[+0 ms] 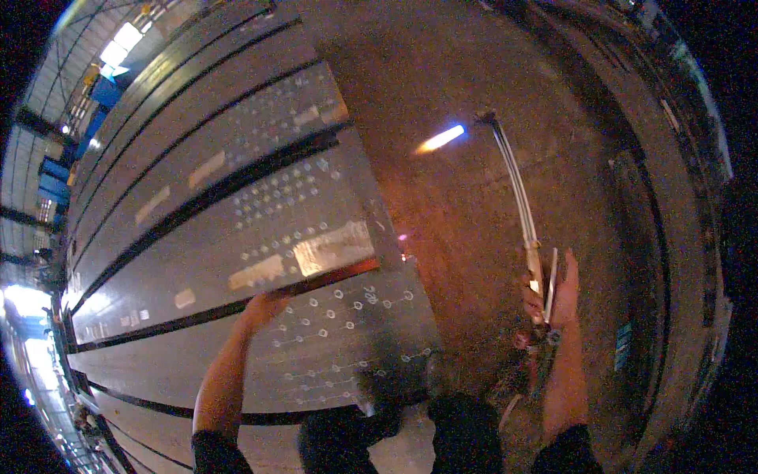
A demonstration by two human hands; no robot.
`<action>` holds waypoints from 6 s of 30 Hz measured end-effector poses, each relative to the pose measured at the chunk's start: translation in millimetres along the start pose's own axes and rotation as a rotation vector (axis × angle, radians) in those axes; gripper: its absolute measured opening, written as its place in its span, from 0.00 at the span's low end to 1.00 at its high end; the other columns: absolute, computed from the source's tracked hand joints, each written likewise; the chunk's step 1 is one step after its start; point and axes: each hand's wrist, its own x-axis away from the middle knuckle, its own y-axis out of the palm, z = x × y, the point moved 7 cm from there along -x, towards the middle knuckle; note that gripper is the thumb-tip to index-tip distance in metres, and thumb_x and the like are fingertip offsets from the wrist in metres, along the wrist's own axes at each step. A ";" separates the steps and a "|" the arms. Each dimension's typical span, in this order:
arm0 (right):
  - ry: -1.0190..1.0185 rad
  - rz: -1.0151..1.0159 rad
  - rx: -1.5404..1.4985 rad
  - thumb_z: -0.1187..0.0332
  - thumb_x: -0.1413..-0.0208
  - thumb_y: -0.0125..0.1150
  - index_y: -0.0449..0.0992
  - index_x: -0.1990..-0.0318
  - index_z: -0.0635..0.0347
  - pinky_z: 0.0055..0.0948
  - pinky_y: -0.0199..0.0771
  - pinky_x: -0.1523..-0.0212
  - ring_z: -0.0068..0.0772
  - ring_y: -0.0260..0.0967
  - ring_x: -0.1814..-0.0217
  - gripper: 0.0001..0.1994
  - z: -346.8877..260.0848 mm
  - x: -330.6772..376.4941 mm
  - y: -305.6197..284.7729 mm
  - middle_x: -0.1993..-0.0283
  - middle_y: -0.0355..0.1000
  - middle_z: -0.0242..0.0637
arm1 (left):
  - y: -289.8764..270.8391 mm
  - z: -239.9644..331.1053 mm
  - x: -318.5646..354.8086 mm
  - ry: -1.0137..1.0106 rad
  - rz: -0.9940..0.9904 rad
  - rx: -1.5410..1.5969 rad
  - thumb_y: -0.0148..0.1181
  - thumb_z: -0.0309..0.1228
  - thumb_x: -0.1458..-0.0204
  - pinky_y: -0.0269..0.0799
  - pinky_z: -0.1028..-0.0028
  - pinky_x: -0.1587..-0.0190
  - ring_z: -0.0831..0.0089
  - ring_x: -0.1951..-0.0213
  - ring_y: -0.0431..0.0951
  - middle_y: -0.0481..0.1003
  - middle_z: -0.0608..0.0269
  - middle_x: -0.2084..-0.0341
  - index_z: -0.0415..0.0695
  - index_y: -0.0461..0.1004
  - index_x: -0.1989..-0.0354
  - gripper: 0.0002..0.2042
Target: The person uses a cutting torch to cut along marked lines on a large metal sheet. They move the torch steadily across the surface, creating a glowing cut line and sparks.
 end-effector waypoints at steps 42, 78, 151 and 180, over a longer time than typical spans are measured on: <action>-0.312 0.800 -0.083 0.34 0.48 0.50 0.71 0.73 0.51 0.27 0.63 0.88 0.26 0.62 0.88 0.27 86.8 248.0 333.7 0.85 0.64 0.28 | -425.8 -368.4 245.8 -0.228 0.331 1.106 0.58 0.44 0.44 0.71 0.70 0.77 0.65 0.73 0.79 0.75 0.56 0.64 0.49 0.63 0.44 0.23; -0.153 0.663 0.089 0.41 0.39 0.36 0.73 0.66 0.55 0.24 0.61 0.90 0.25 0.59 0.90 0.27 42.9 218.0 482.0 0.85 0.65 0.32 | -209.5 -446.2 434.7 -0.761 -0.241 1.314 0.50 0.51 0.41 0.67 0.72 0.81 0.64 0.79 0.75 0.77 0.56 0.70 0.47 0.66 0.47 0.23; 0.013 1.322 0.391 0.55 0.50 0.58 0.73 0.52 0.66 0.46 0.75 0.62 0.49 0.76 0.64 0.24 489.6 -238.3 155.5 0.69 0.75 0.53 | -245.9 -306.7 175.3 -0.878 -1.013 0.758 0.47 0.53 0.40 0.67 0.76 0.79 0.73 0.77 0.72 0.75 0.51 0.61 0.38 0.60 0.37 0.32; -0.780 1.163 -0.243 0.48 0.42 0.53 0.62 0.37 0.60 0.24 0.68 0.63 0.22 0.65 0.57 0.32 357.1 219.5 696.4 0.53 0.68 0.33 | -311.7 -49.1 310.2 0.637 -1.263 -0.132 0.52 0.42 0.39 0.69 0.70 0.48 0.66 0.53 0.76 0.76 0.54 0.54 0.40 0.70 0.44 0.22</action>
